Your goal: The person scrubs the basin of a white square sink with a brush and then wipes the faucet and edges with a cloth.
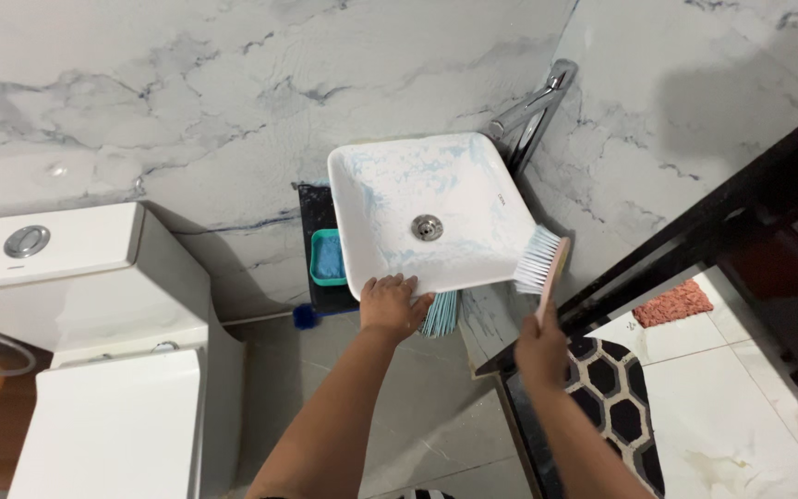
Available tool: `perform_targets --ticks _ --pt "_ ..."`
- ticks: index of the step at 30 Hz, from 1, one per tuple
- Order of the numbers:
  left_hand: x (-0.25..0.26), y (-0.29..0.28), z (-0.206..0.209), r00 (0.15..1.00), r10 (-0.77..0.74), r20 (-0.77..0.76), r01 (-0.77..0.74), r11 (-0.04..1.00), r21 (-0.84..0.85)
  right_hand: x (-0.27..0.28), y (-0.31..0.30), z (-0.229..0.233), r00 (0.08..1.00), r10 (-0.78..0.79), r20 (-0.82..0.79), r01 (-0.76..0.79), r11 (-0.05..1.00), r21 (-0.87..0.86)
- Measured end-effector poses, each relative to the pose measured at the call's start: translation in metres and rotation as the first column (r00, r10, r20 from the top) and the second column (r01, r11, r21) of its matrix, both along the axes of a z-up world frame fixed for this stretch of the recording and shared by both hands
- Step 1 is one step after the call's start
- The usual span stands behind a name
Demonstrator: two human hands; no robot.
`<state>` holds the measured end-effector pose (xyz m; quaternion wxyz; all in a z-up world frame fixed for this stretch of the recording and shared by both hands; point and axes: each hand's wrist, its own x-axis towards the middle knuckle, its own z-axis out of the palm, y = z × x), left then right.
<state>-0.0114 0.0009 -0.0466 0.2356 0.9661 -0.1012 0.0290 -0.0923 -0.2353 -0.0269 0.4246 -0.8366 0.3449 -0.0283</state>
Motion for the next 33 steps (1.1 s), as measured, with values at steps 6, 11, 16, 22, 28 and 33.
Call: perform_targets --ticks 6,11,16,22,28,33 --pt "-0.012 0.010 0.007 0.996 0.092 -0.009 -0.087 0.906 -0.413 0.008 0.066 -0.039 0.907 -0.019 0.421 0.090 0.985 -0.147" --pt "-0.021 0.025 0.012 0.958 0.143 -0.248 -0.281 0.622 -0.731 -0.003 0.126 -0.023 0.958 -0.175 0.227 0.133 0.973 0.190" --pt "-0.030 0.060 0.004 0.970 0.196 -0.141 -0.220 0.480 -0.849 -0.042 0.167 0.010 0.964 -0.164 0.208 0.083 0.932 0.352" --pt "-0.050 0.114 0.013 0.927 0.291 -0.237 -0.351 0.453 -0.819 -0.089 0.103 0.015 0.978 -0.122 0.168 0.016 0.849 0.528" --pt "-0.073 0.126 0.028 0.871 0.388 -0.301 -0.469 0.473 -0.746 -0.110 -0.002 0.015 0.900 -0.098 0.424 -0.173 0.814 0.555" --pt "-0.081 0.102 0.030 0.838 0.414 -0.356 -0.536 0.505 -0.676 -0.051 -0.083 0.050 0.968 0.252 -0.010 -0.241 0.936 0.257"
